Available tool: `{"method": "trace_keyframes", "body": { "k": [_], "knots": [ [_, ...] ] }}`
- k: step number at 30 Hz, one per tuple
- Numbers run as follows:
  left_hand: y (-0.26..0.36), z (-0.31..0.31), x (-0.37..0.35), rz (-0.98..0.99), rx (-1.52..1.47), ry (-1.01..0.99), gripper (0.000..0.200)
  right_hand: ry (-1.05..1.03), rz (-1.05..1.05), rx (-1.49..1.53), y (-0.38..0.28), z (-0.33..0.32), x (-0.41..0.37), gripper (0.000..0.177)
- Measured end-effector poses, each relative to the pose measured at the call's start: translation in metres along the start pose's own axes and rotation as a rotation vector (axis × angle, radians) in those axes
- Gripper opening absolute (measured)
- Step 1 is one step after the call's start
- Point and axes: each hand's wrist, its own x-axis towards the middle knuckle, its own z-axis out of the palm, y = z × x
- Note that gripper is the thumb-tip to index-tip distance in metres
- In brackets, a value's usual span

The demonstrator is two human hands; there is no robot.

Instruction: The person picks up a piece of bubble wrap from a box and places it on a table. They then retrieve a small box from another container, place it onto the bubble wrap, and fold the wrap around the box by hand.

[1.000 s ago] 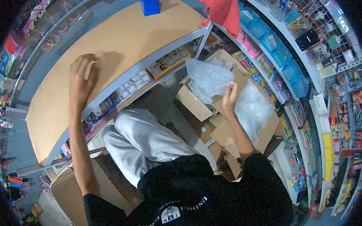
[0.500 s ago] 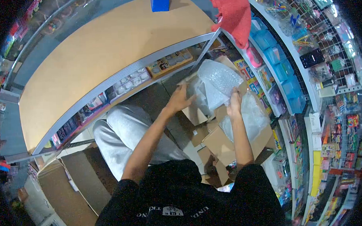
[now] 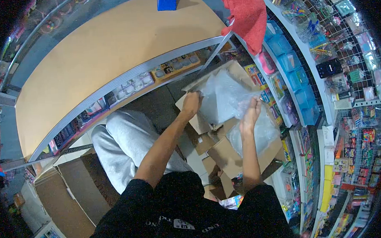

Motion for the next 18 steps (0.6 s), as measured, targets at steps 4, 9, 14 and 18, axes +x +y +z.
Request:
{"method": "trace_keyframes", "body": {
  "k": [4,9,14,18],
  "knots": [
    [0.004,-0.009,0.002,-0.056,0.047,-0.121,0.022,0.165,-0.146,0.097,-0.028,-0.005,0.002,0.044],
    [0.051,-0.042,-0.018,0.116,-0.122,0.177,0.037,0.012,-0.025,0.372,-0.050,-0.019,0.006,0.066],
    [0.097,-0.086,-0.044,0.098,-0.883,-0.145,0.055,0.038,-0.005,0.375,-0.028,-0.013,0.000,0.061],
    [0.123,-0.121,-0.066,0.163,-1.060,-0.128,0.093,0.168,-0.369,0.027,-0.043,0.024,-0.044,0.036]
  ]
}}
